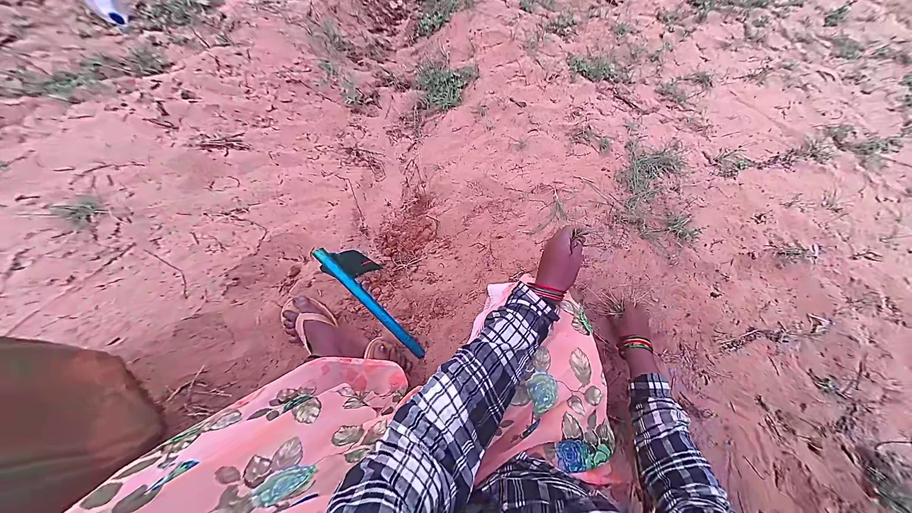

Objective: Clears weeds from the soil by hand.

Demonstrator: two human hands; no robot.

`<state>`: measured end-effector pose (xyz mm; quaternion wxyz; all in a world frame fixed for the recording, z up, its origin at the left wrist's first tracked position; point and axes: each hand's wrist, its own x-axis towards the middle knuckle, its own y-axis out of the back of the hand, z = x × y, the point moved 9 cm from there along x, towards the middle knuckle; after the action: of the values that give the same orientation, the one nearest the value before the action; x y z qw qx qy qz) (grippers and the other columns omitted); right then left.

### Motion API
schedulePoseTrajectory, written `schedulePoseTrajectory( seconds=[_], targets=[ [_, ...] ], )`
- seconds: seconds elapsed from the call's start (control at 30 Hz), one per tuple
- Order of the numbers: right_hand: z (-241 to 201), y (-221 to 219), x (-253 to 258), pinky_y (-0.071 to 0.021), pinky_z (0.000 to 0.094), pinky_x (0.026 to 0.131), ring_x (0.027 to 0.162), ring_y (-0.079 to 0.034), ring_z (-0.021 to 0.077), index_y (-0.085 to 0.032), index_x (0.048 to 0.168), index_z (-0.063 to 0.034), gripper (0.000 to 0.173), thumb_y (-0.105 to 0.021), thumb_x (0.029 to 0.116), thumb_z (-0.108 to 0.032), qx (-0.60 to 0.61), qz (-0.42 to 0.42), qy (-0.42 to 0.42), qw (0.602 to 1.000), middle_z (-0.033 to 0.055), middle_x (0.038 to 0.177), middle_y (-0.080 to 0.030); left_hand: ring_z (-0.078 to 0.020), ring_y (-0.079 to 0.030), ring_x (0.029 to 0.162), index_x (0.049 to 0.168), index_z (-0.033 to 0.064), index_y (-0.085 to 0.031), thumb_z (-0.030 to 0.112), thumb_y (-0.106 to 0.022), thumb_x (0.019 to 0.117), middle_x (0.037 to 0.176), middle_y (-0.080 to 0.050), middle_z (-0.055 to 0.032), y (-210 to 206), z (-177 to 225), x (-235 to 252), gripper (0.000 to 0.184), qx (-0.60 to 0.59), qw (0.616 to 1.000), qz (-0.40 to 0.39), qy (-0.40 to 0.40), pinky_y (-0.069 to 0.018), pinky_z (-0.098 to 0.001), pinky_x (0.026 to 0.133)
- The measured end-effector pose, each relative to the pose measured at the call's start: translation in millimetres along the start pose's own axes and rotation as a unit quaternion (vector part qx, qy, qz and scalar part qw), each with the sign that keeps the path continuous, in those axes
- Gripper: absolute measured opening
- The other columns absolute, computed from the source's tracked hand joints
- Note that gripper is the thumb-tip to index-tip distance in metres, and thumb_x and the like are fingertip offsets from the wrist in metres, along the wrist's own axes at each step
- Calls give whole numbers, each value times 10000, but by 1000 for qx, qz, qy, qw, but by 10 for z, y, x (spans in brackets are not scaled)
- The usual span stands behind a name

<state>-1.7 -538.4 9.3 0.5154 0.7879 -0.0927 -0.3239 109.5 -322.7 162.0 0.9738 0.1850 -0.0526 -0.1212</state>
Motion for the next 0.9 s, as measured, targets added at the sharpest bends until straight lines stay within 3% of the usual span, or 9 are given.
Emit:
schedulePoseTrajectory(
  seconds=[0.1, 0.2, 0.4, 0.47, 0.53, 0.6, 0.77, 0.8, 0.9],
  targets=[
    [-294, -115, -41, -479, 586, 1079, 1300, -590, 427, -590, 1401, 6, 525, -725, 928, -179, 10, 6, 51, 999, 279, 1439, -565, -333, -672, 1106, 1328, -28, -594, 98, -441, 1084, 1225, -680, -218, 24, -16, 3, 314, -8, 1000, 10, -17, -525, -509, 989],
    [-432, 51, 9, -458, 573, 1102, 1310, -583, 425, -568, 1427, 16, 486, -657, 960, -83, 86, 46, 46, 994, 278, 1411, -589, -317, -665, 1130, 1330, -30, -586, 89, -436, 1084, 1248, -674, -213, 68, -48, -12, 312, -27, 999, 31, -7, -520, -495, 1001],
    [-730, 61, 348, -495, 573, 1035, 1182, -665, 372, -645, 1336, -43, 449, -725, 959, -274, 177, 12, 58, 982, 225, 1248, -697, -288, -667, 1096, 1344, 10, -588, 122, -425, 1101, 1249, -676, -179, 107, -127, 0, 313, -59, 996, 54, 25, -526, -487, 967],
    [-957, -74, 334, -476, 572, 1076, 1289, -600, 391, -586, 1426, -44, 591, -739, 929, -324, 96, -22, 87, 991, 234, 1410, -601, -293, -671, 1081, 1341, 14, -588, 130, -434, 1105, 1247, -675, -178, 101, -112, -12, 305, -59, 997, 46, 33, -533, -495, 945],
    [-1189, -173, 216, -448, 623, 1073, 1388, -469, 487, -539, 1472, -15, 672, -735, 933, -365, -13, -55, 109, 992, 299, 1584, -379, -293, -665, 1127, 1363, -8, -568, 114, -425, 1103, 1276, -676, -183, 63, -127, 15, 321, -69, 996, 33, 38, -522, -485, 989],
    [-1368, -216, 205, -435, 635, 1076, 1397, -436, 529, -586, 1412, 30, 550, -729, 929, -193, -17, -58, 131, 990, 330, 1619, -298, -280, -656, 1149, 1373, -18, -562, 105, -424, 1101, 1280, -670, -185, 49, -133, 31, 328, -79, 996, 26, 44, -512, -467, 1013],
    [-1497, 41, 643, -466, 556, 1096, 1284, -603, 400, -633, 1349, 28, 473, -704, 924, -168, 144, 43, 124, 981, 270, 1365, -620, -264, -653, 1161, 1322, -29, -604, 91, -441, 1080, 1234, -686, -187, 66, -106, 22, 315, -82, 996, 22, 35, -498, -445, 1048],
    [-1519, 165, 733, -465, 535, 1095, 1259, -615, 390, -643, 1310, 46, 444, -716, 928, -169, 194, 77, 110, 972, 272, 1309, -649, -269, -650, 1163, 1314, -33, -609, 91, -442, 1075, 1232, -683, -193, 68, -108, 25, 317, -83, 996, 22, 33, -496, -446, 1047],
    [-1676, 333, 938, -408, 517, 1148, 1331, -550, 424, -533, 1409, 99, 503, -679, 973, -104, 253, 87, 101, 958, 329, 1378, -587, -268, -628, 1188, 1318, -41, -604, 77, -425, 1060, 1268, -657, -213, 83, -111, 22, 336, -109, 993, 27, 38, -484, -428, 1050]
  ],
)
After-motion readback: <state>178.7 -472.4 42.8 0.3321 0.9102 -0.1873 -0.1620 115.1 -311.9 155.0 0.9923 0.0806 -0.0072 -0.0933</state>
